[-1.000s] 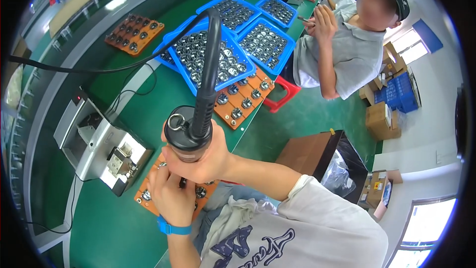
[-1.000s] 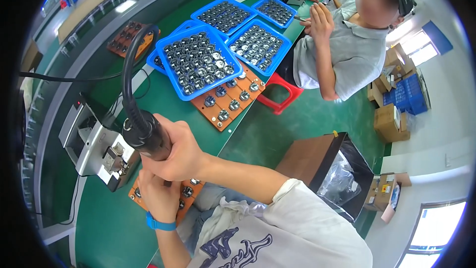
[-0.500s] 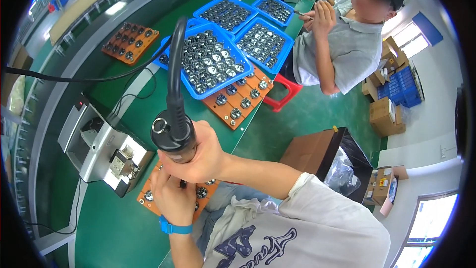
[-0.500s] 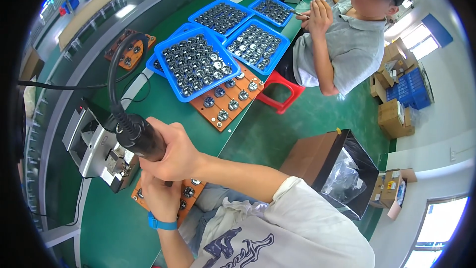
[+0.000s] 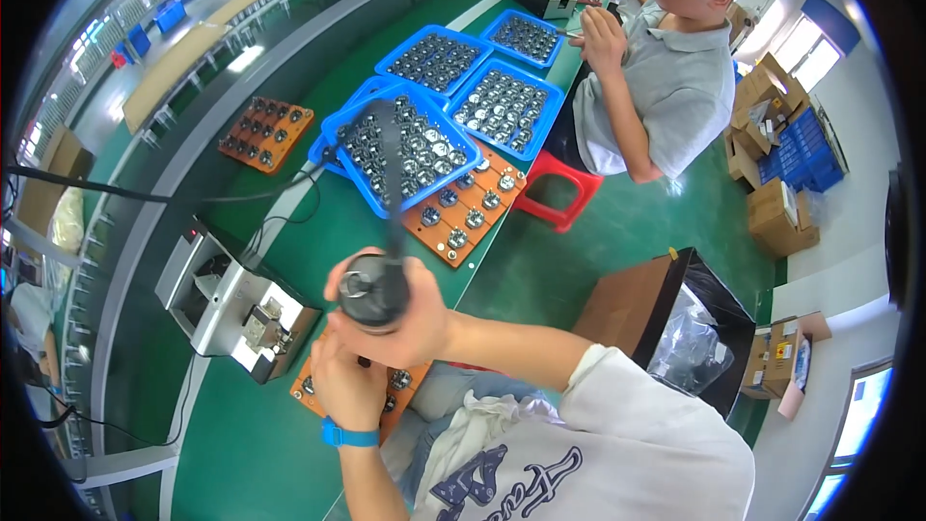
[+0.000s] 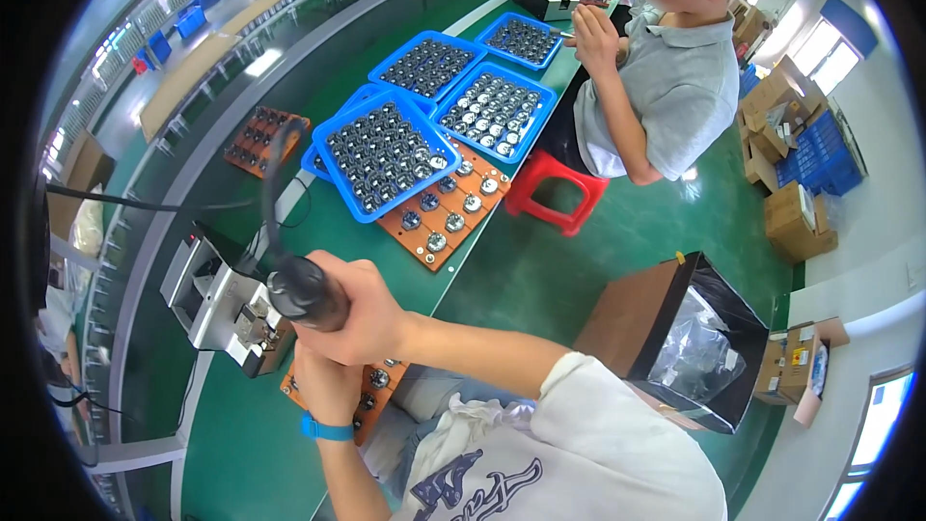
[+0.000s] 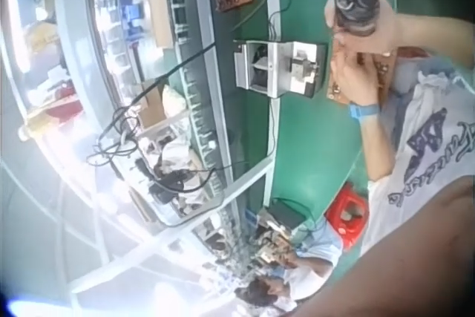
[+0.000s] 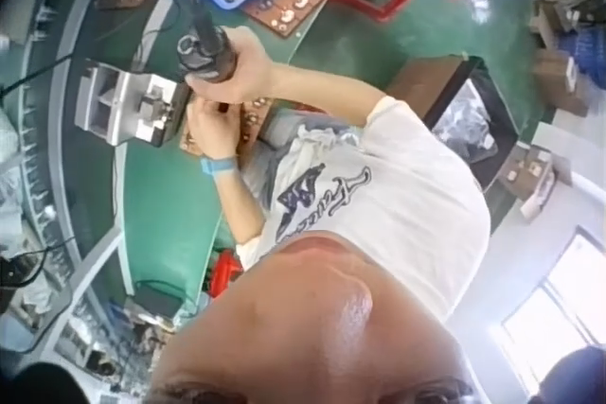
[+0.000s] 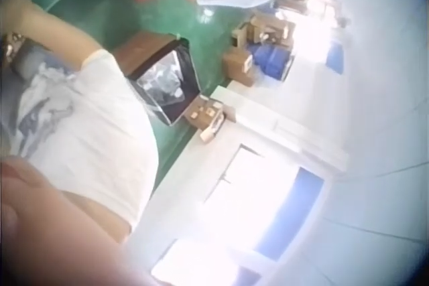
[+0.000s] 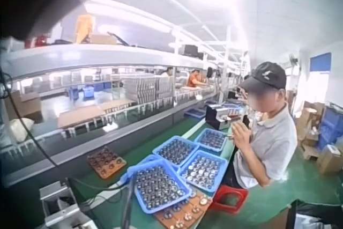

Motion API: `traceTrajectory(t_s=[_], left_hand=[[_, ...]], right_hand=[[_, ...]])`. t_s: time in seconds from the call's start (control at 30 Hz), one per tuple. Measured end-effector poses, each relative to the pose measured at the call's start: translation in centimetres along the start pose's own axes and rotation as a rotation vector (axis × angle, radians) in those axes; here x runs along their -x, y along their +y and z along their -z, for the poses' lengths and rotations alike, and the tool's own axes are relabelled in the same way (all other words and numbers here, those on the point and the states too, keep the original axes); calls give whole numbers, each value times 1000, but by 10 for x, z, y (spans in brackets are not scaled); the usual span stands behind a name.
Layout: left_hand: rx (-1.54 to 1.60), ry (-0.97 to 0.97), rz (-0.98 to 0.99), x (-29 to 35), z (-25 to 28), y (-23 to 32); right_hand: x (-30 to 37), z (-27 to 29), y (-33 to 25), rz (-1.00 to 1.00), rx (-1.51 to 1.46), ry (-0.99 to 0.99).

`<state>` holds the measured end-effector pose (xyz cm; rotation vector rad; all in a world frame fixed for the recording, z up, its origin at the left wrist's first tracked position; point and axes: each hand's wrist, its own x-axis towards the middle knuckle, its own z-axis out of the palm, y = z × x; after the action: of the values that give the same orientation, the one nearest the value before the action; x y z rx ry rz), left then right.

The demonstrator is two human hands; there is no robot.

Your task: The person fastens screws onto electronic components of a circuit board using an electric screwdriver.

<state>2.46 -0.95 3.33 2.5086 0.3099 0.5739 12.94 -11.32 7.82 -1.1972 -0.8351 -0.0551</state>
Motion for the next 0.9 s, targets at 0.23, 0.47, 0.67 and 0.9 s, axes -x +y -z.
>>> traceTrajectory(t_s=[0.23,0.47,0.67,0.9], left_hand=[[-64,-101,54,5,1,-3],[-95,-136,43,-2,4,1],[-216,-211,67,-8,9,13],[-268,-223,135,-11,4,15]], right_hand=[[24,26,-24,-364,-283,189],[49,55,-32,-422,-295,210],[61,63,-56,-372,-304,186],[80,71,-96,-336,-283,109]])
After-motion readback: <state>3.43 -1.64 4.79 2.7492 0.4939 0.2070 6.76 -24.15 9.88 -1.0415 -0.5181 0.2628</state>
